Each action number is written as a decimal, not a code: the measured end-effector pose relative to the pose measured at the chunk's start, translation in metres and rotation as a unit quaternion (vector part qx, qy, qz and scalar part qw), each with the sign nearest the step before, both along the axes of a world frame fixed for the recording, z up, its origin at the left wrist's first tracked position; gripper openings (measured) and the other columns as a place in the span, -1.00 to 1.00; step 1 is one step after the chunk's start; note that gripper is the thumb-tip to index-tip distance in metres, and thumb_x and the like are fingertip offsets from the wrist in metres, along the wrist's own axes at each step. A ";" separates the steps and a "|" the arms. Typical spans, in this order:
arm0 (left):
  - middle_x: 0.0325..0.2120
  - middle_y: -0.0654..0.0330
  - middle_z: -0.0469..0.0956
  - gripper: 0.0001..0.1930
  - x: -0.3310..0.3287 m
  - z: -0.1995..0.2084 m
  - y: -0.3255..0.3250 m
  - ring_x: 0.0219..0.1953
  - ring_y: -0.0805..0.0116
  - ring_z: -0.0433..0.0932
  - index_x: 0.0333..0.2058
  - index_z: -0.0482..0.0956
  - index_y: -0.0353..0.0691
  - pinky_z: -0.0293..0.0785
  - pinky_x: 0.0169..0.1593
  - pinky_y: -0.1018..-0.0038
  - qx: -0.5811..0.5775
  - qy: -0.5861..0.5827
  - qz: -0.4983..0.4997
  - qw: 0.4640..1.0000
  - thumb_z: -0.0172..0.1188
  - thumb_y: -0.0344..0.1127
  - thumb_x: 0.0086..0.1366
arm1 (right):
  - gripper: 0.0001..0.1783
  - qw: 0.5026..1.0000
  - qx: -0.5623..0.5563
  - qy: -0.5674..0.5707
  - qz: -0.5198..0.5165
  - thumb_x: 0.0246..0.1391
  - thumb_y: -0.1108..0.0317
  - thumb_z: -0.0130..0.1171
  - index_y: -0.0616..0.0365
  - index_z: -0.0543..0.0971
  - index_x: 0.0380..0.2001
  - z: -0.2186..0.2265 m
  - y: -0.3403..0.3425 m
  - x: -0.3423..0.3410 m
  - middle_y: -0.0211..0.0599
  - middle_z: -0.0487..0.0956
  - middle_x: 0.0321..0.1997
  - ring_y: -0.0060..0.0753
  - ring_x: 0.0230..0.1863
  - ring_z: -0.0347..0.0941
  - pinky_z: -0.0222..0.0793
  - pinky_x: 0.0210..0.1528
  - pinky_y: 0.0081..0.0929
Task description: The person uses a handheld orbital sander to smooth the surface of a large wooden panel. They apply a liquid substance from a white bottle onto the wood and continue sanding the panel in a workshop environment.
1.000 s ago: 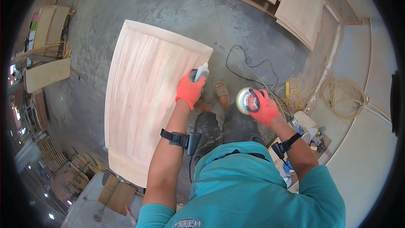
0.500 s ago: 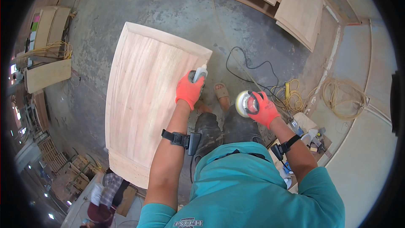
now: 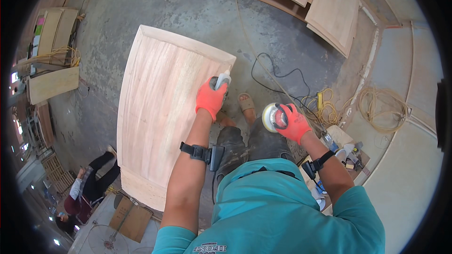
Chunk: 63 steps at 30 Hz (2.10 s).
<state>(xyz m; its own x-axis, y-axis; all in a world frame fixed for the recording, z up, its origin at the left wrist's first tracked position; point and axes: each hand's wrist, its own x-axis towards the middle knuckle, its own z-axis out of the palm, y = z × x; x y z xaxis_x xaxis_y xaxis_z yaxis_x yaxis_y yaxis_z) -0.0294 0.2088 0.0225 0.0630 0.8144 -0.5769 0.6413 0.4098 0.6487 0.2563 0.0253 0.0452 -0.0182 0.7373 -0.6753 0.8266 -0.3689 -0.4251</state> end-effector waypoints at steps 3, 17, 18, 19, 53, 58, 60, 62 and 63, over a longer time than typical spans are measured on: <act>-0.23 0.03 0.71 -0.53 -0.001 0.002 0.000 -0.19 0.14 0.69 -0.03 0.66 -0.19 0.54 -0.07 0.27 -0.012 -0.006 -0.008 1.000 0.33 0.00 0.19 | 0.03 1.000 -0.009 0.001 0.003 -0.09 -0.01 0.48 -0.17 0.21 0.43 -0.001 -0.001 0.000 0.04 0.24 0.41 0.19 0.16 0.49 0.46 0.16 -0.05; -0.29 0.05 0.72 -0.54 0.000 0.010 0.002 -0.25 0.13 0.69 -0.05 0.66 -0.20 0.54 -0.12 0.26 0.004 0.004 -0.021 1.000 0.32 -0.01 0.20 | 0.01 1.000 0.003 0.003 0.003 -0.09 0.01 0.49 -0.17 0.23 0.42 -0.003 -0.006 -0.001 0.01 0.26 0.38 0.20 0.15 0.50 0.48 0.15 -0.05; -0.29 0.05 0.72 -0.54 -0.001 0.010 0.002 -0.25 0.13 0.69 -0.05 0.66 -0.20 0.54 -0.12 0.26 0.005 0.003 -0.022 1.000 0.32 0.00 0.20 | 0.01 1.000 0.007 0.001 0.004 -0.09 0.01 0.49 -0.18 0.23 0.42 -0.004 -0.006 -0.001 0.02 0.26 0.38 0.20 0.14 0.50 0.48 0.16 -0.05; -0.29 0.04 0.72 -0.55 -0.001 0.010 0.003 -0.25 0.12 0.69 -0.06 0.66 -0.20 0.54 -0.12 0.26 0.003 0.001 -0.024 1.000 0.32 -0.01 0.20 | 0.01 1.000 0.007 0.000 0.004 -0.10 0.01 0.49 -0.17 0.23 0.41 -0.003 -0.006 -0.002 0.02 0.26 0.38 0.20 0.15 0.50 0.47 0.16 -0.05; -0.33 0.10 0.69 -0.59 -0.015 -0.001 0.008 -0.33 0.33 0.63 -0.07 0.66 -0.30 0.52 -0.18 0.36 -0.026 -0.063 0.060 0.996 0.34 -0.08 0.26 | 0.00 1.000 -0.007 0.007 0.005 -0.10 0.03 0.49 -0.20 0.23 0.41 -0.005 -0.008 -0.008 -0.02 0.27 0.37 0.21 0.15 0.50 0.48 0.17 -0.04; -0.32 0.09 0.69 -0.58 -0.022 -0.009 0.011 -0.31 0.30 0.64 -0.07 0.66 -0.29 0.52 -0.17 0.35 -0.012 -0.059 0.039 0.997 0.33 -0.09 0.23 | -0.01 1.000 -0.007 0.010 0.001 -0.10 0.03 0.49 -0.20 0.24 0.40 -0.003 -0.007 -0.009 -0.02 0.27 0.36 0.20 0.16 0.49 0.47 0.18 -0.04; -0.32 0.08 0.70 -0.58 -0.012 -0.003 0.014 -0.32 0.31 0.64 -0.07 0.66 -0.30 0.53 -0.18 0.35 -0.001 -0.055 0.030 0.998 0.33 -0.11 0.22 | -0.01 1.000 -0.006 0.012 -0.001 -0.10 0.03 0.49 -0.20 0.24 0.40 -0.003 -0.007 -0.008 -0.02 0.27 0.36 0.20 0.17 0.49 0.47 0.18 -0.05; -0.34 0.10 0.70 -0.59 -0.003 0.003 0.017 -0.34 0.32 0.64 -0.08 0.66 -0.29 0.54 -0.20 0.35 -0.002 -0.052 0.014 0.999 0.33 -0.10 0.22 | -0.02 1.000 0.007 0.011 -0.012 -0.12 0.06 0.50 -0.17 0.27 0.38 -0.004 -0.011 -0.009 -0.05 0.31 0.33 0.21 0.16 0.48 0.47 0.16 -0.01; -0.35 0.11 0.70 -0.59 0.001 0.006 0.019 -0.35 0.32 0.64 -0.08 0.66 -0.28 0.54 -0.21 0.35 -0.002 -0.050 0.006 0.999 0.33 -0.09 0.22 | -0.02 1.000 0.014 0.010 -0.017 -0.13 0.07 0.51 -0.15 0.28 0.37 -0.005 -0.013 -0.009 -0.07 0.33 0.31 0.21 0.16 0.47 0.46 0.15 0.01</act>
